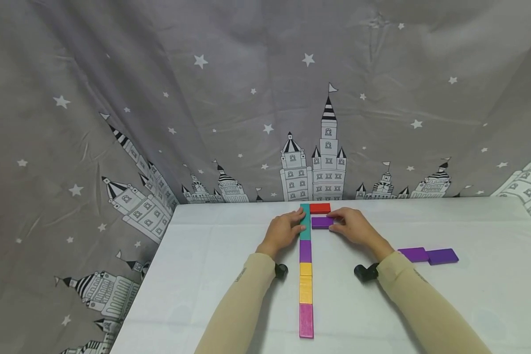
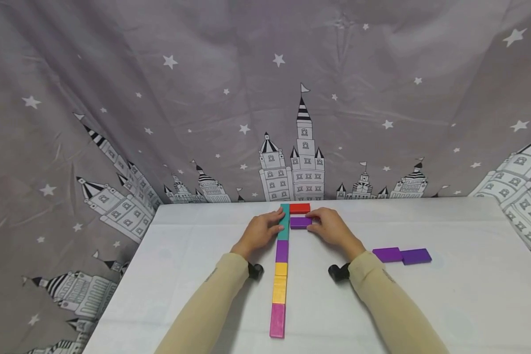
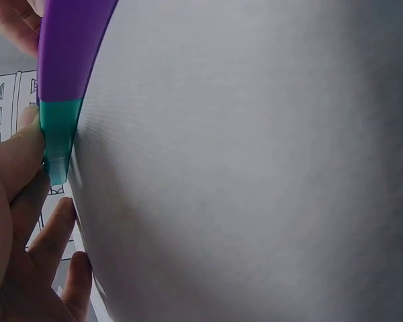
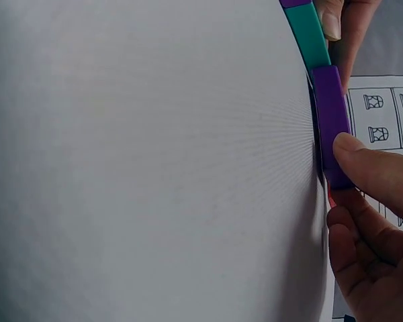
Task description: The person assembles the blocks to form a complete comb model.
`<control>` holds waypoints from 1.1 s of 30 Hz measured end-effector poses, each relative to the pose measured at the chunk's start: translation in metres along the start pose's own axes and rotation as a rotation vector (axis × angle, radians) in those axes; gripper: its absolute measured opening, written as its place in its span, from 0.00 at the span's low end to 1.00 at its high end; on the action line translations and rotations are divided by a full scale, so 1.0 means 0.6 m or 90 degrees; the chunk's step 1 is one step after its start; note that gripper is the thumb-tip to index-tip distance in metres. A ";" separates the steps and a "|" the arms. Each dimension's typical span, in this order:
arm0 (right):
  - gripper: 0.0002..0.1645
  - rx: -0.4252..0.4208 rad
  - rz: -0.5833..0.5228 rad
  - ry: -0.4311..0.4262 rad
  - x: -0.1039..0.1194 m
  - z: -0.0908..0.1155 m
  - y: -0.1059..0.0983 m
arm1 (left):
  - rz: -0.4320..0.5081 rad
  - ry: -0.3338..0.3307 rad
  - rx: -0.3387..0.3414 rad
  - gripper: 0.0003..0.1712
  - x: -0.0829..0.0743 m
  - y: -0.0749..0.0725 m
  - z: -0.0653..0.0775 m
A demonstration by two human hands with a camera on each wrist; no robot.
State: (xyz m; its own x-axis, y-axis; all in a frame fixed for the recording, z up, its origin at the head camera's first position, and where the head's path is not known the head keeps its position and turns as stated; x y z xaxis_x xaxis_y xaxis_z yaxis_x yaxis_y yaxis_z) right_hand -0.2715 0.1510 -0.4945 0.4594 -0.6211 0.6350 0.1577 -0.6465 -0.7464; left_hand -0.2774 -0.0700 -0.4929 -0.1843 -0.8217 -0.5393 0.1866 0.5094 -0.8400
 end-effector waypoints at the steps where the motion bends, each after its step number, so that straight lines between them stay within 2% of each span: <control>1: 0.22 0.002 0.001 0.002 0.000 -0.001 0.000 | -0.001 0.000 0.000 0.29 0.000 0.000 0.000; 24: 0.24 0.023 0.008 0.013 0.000 -0.007 0.003 | 0.002 -0.015 0.010 0.30 0.000 0.000 -0.001; 29: 0.27 0.007 -0.025 0.020 0.001 -0.004 -0.007 | 0.008 -0.015 0.010 0.30 0.000 0.000 -0.001; 33: 0.28 -0.022 -0.065 0.030 0.007 0.004 -0.031 | 0.011 -0.014 0.010 0.30 0.001 0.000 -0.002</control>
State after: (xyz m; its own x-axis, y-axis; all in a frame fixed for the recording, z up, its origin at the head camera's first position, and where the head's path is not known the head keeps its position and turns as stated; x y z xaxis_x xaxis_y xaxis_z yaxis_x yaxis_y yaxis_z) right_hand -0.2702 0.1617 -0.4783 0.4009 -0.5712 0.7162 0.1704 -0.7217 -0.6710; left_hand -0.2788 -0.0704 -0.4932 -0.1598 -0.8185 -0.5518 0.2049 0.5193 -0.8297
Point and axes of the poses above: each hand's wrist, its own z-axis away from the middle knuckle, its own y-axis out of the palm, x = y × z, the point moved 3 cm from there along -z, towards the middle knuckle, and after that the axes turned 8 degrees about -y, right-handed, at the moved point
